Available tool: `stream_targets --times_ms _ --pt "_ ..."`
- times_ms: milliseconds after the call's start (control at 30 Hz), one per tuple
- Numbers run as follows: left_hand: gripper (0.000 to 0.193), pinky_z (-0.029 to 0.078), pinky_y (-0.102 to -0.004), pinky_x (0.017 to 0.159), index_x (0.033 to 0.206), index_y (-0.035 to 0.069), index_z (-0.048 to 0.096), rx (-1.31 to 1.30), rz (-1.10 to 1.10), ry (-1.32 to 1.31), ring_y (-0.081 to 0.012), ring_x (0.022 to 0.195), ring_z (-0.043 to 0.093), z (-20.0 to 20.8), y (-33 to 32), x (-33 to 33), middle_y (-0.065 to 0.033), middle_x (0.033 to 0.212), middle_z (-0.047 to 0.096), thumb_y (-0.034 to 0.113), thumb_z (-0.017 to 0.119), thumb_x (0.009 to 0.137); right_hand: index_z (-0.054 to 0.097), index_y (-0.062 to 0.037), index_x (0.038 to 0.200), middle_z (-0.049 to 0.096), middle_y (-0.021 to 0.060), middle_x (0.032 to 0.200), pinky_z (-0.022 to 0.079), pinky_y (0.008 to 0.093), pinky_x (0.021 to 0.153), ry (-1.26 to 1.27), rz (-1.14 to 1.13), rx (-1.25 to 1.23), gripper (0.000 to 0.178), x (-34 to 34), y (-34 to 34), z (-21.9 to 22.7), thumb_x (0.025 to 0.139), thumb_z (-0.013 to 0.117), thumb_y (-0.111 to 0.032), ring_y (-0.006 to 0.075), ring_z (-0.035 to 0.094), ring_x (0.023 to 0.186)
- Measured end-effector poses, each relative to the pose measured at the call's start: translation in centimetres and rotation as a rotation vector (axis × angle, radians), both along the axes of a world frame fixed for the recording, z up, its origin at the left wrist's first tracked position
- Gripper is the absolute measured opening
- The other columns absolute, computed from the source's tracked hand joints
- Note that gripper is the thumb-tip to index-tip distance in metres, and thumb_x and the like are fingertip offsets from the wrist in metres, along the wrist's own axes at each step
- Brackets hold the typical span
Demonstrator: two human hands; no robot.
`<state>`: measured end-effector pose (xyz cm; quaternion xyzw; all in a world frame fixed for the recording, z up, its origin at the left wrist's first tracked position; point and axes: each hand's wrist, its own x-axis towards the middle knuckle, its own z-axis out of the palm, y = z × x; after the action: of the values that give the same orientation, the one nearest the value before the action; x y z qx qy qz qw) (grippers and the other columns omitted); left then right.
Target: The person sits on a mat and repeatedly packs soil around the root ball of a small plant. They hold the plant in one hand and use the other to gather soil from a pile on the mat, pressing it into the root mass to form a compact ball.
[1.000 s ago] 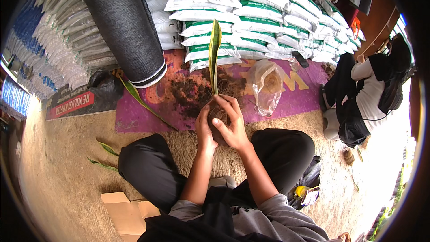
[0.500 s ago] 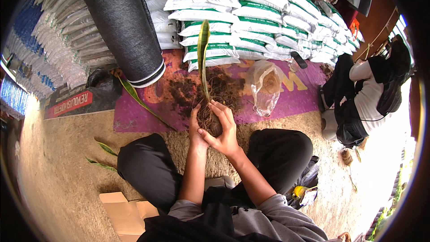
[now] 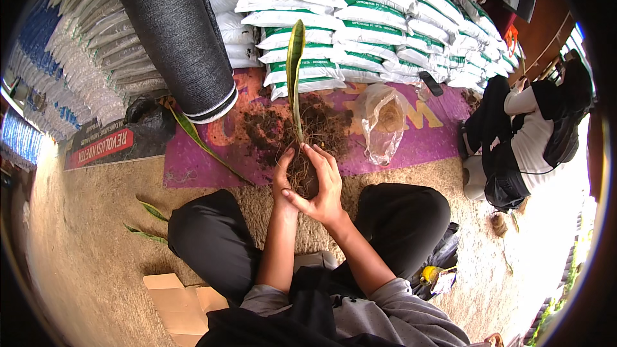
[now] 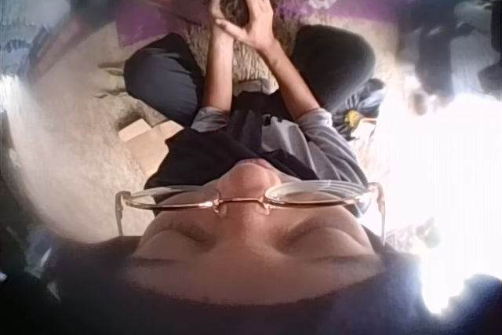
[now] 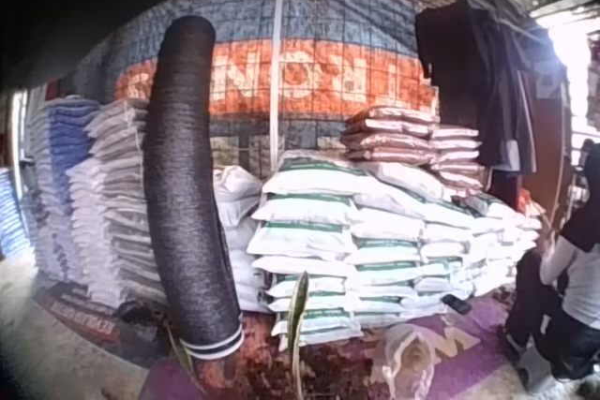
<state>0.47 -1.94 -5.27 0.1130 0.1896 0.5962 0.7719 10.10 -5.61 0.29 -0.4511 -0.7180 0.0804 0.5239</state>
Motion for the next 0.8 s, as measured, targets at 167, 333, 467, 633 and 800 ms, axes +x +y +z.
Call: stream_targets --times_ms 167,333,467,633,800 --pt "0.039 0.046 -0.0312 0.085 0.115 0.003 0.055 0.005 0.026 0.027 -0.0163 0.096 0.058 0.6 0.1 0.2 -0.0063 0.108 0.06 0.033 0.047 0.091 0.044 0.0012 0.127 0.049 0.0175 0.127 0.037 0.0439 0.097 0.074 0.065 -0.09 0.077 0.0 0.6 0.1 0.065 0.076 -0.032 0.0375 0.046 0.114" --pt "0.042 0.042 -0.0317 0.091 0.116 0.005 0.053 -0.036 0.087 0.099 -0.0163 0.104 0.055 2.1 -0.7 0.4 -0.0077 0.111 0.058 0.038 0.05 0.09 0.048 -0.0006 0.125 0.048 0.0185 0.128 0.036 0.0426 0.099 0.115 0.061 -0.176 0.06 -0.2 0.7 -0.4 0.071 0.069 -0.017 0.0366 0.045 0.118" --pt "0.035 0.04 -0.0305 0.091 0.111 0.006 0.056 -0.012 0.151 0.275 -0.0132 0.101 0.054 1.8 -0.6 0.4 -0.004 0.11 0.057 0.033 0.053 0.089 0.052 -0.0018 0.123 0.049 0.0187 0.127 0.037 0.0424 0.097 0.132 0.026 -0.124 0.051 -0.6 0.5 -1.0 0.074 0.063 -0.01 0.0369 0.046 0.116" --pt "0.032 0.044 -0.0258 0.081 0.107 0.004 0.058 -0.039 0.243 0.317 -0.0126 0.094 0.056 1.2 -0.3 0.9 -0.0047 0.103 0.059 0.031 0.053 0.09 0.051 -0.0015 0.123 0.049 0.0184 0.127 0.037 0.0422 0.098 0.146 0.04 -0.113 0.049 -0.6 0.6 -1.6 0.076 0.061 -0.007 0.0372 0.046 0.117" --pt "0.036 0.047 -0.03 0.08 0.11 0.003 0.056 -0.042 0.168 0.138 -0.0156 0.094 0.059 1.3 0.2 0.2 -0.0059 0.105 0.06 0.033 0.049 0.091 0.046 -0.0025 0.128 0.041 0.0197 0.134 0.034 0.0428 0.101 0.221 0.172 -0.217 0.062 0.0 1.2 -0.4 0.072 0.069 -0.016 0.0364 0.04 0.124"
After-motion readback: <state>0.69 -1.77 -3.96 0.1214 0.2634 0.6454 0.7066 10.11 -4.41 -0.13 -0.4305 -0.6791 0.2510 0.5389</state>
